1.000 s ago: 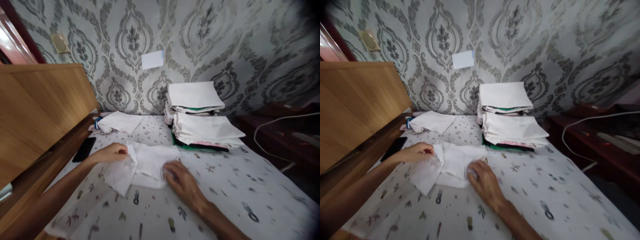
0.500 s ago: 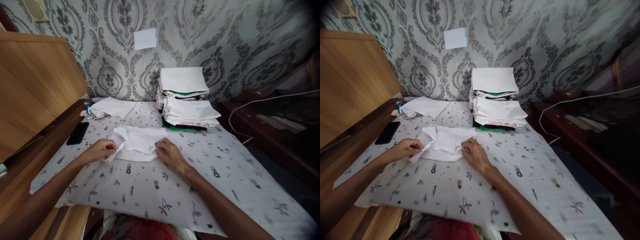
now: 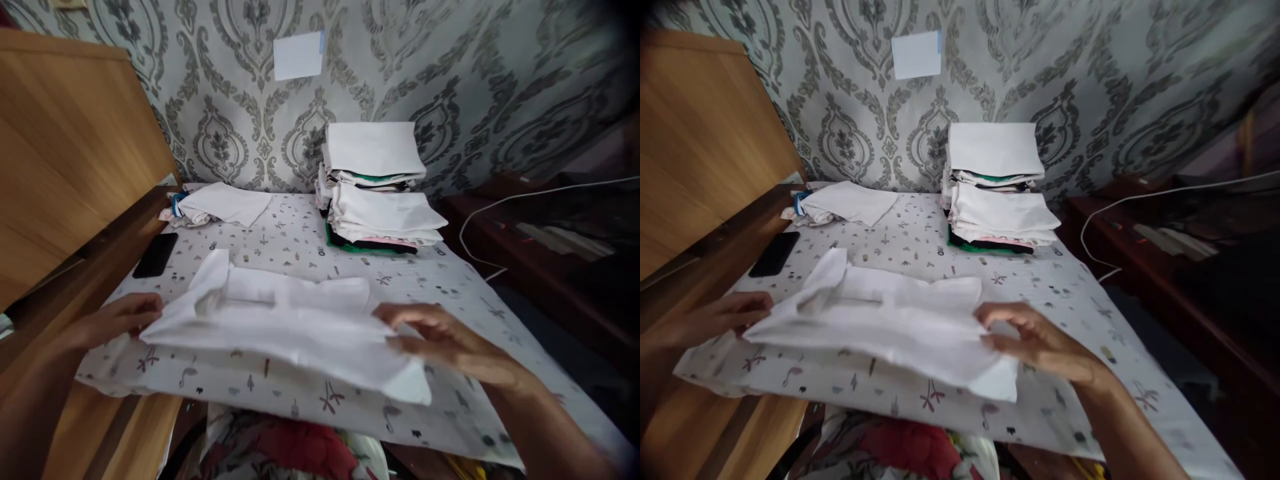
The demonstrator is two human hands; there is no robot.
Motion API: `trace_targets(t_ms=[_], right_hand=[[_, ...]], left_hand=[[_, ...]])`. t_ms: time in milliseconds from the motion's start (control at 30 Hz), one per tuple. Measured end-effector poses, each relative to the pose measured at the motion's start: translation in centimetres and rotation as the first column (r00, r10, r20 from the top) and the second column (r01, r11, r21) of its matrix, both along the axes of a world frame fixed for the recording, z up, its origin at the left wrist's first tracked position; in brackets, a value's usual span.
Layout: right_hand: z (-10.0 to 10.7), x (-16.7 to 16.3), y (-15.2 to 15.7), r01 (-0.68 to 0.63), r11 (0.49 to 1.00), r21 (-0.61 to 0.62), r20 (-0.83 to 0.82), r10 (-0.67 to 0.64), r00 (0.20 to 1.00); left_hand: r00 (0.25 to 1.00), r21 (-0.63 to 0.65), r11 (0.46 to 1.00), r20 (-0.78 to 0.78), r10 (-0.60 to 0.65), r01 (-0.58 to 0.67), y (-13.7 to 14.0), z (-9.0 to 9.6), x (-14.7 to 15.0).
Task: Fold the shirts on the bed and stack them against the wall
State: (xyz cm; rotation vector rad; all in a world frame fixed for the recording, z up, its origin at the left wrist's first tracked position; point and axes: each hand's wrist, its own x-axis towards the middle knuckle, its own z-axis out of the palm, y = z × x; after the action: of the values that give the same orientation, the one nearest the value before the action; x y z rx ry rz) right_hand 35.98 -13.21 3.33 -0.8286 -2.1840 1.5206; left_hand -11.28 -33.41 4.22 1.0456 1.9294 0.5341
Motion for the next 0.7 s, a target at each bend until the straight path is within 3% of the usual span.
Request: trace_targets(t_ms=[67, 133, 200, 267, 367, 433, 600, 700], right_hand=[[-0.3, 0.3, -1.3, -0.173, 0.985, 0.008, 0.178, 0.168, 0.970], [-0.7, 0.0, -2.2, -0.251, 0.967, 0.049, 0.285, 0.227, 0.931], [-1.0, -0.7, -2.7, -0.247, 0.962, 0.119, 0.344, 0.193, 0.919], [-1.4, -1.7, -3.1, -0.169, 0.964, 0.207, 0.387, 0.078, 0.919], [-2.4, -3.7, -3.6, -0.027, 0.939, 0.343, 0.414, -0.126, 0.902], [-3.3, -4.9, -3.9, -0.035, 0.906, 0.421, 0.439, -0.170, 0.882], [-4.3, -5.9, -4.2, -0.177, 0.866, 0.468, 0.456, -0.065, 0.887], [-3.4, -5.3, -4.0, -0.138, 0.894, 0.426, 0.345, -0.020, 0.939]], left_hand=[[0.981, -0.107, 0.982, -0.096, -0.168, 0.157, -0.5, -1.0, 0.2], [0.924, -0.134, 0.971, -0.305, -0.232, 0.199, -0.5, -1.6, 0.7], [0.810, -0.114, 0.979, -0.550, -0.205, 0.170, -0.2, -1.6, 1.8], [0.725, -0.086, 0.981, -0.663, -0.187, 0.175, 0.1, -1.4, 3.4], [0.762, -0.104, 0.940, -0.560, -0.325, 0.325, 0.3, -1.5, 6.4], [0.776, -0.129, 0.907, -0.479, -0.411, 0.401, 0.3, -1.9, 8.0], [0.754, -0.210, 0.866, -0.428, -0.499, 0.455, 0.3, -2.1, 8.7], [0.820, -0.121, 0.875, -0.307, -0.482, 0.469, 0.4, -1.2, 7.5]])
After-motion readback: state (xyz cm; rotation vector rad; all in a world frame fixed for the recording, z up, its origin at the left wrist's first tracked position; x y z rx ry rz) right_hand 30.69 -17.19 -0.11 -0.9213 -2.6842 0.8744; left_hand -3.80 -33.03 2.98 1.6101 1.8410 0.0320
